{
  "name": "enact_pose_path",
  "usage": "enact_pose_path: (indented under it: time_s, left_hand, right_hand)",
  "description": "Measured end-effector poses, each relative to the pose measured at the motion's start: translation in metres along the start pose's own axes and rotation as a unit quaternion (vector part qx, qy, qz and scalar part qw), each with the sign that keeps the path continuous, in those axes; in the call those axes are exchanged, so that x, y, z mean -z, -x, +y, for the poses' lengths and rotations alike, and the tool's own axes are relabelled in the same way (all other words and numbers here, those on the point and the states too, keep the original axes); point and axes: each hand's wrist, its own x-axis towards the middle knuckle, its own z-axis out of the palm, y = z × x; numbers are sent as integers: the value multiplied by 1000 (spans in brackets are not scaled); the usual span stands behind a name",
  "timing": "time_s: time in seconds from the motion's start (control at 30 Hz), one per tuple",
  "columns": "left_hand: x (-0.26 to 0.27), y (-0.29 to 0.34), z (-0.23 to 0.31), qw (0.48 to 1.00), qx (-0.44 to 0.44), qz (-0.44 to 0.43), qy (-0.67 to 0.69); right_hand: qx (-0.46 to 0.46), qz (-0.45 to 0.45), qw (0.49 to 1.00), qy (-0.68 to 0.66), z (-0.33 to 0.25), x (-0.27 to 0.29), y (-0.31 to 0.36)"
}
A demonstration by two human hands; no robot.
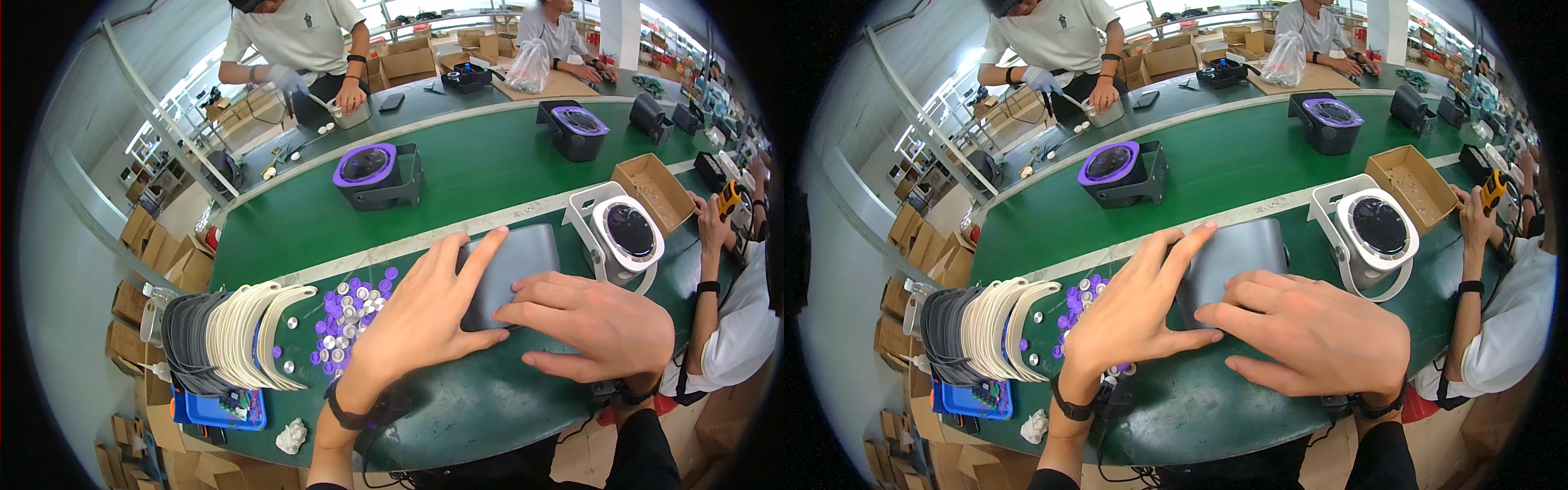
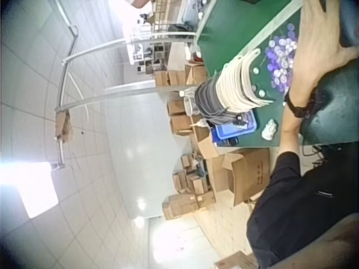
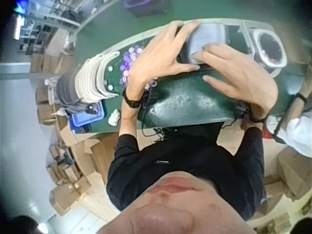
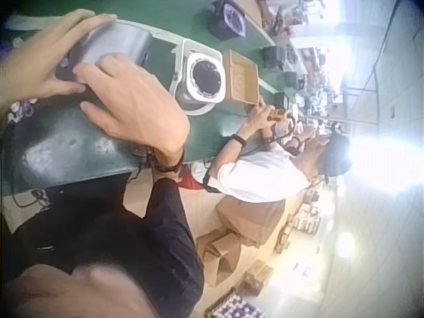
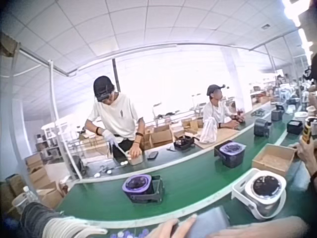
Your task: Assembling and testing portable mini fans on a factory production line.
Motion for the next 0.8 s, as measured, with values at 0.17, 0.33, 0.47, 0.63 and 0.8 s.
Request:
enact_pose_path:
  time_s: [0.17, 0.33, 0.47, 0.63, 0.8]
  left_hand:
    - [-10, -4, -3, 1000, -13, 27, 3]
    - [-9, -5, -6, 1000, -11, 20, -4]
    - [-8, -5, -5, 1000, -9, 14, -4]
    - [-5, 0, 7, 998, -14, 10, -58]
    - [-15, 0, -1, 998, -5, 23, -56]
  right_hand:
    - [-4, 2, 1000, -16, 3, -3, 1]
    - [1, 12, 1000, -14, 3, -4, 2]
    - [-5, 0, 1000, -26, 4, 0, 1]
    - [5, 69, 997, 39, 5, 4, -4]
    - [-79, 92, 988, 95, 12, -4, -7]
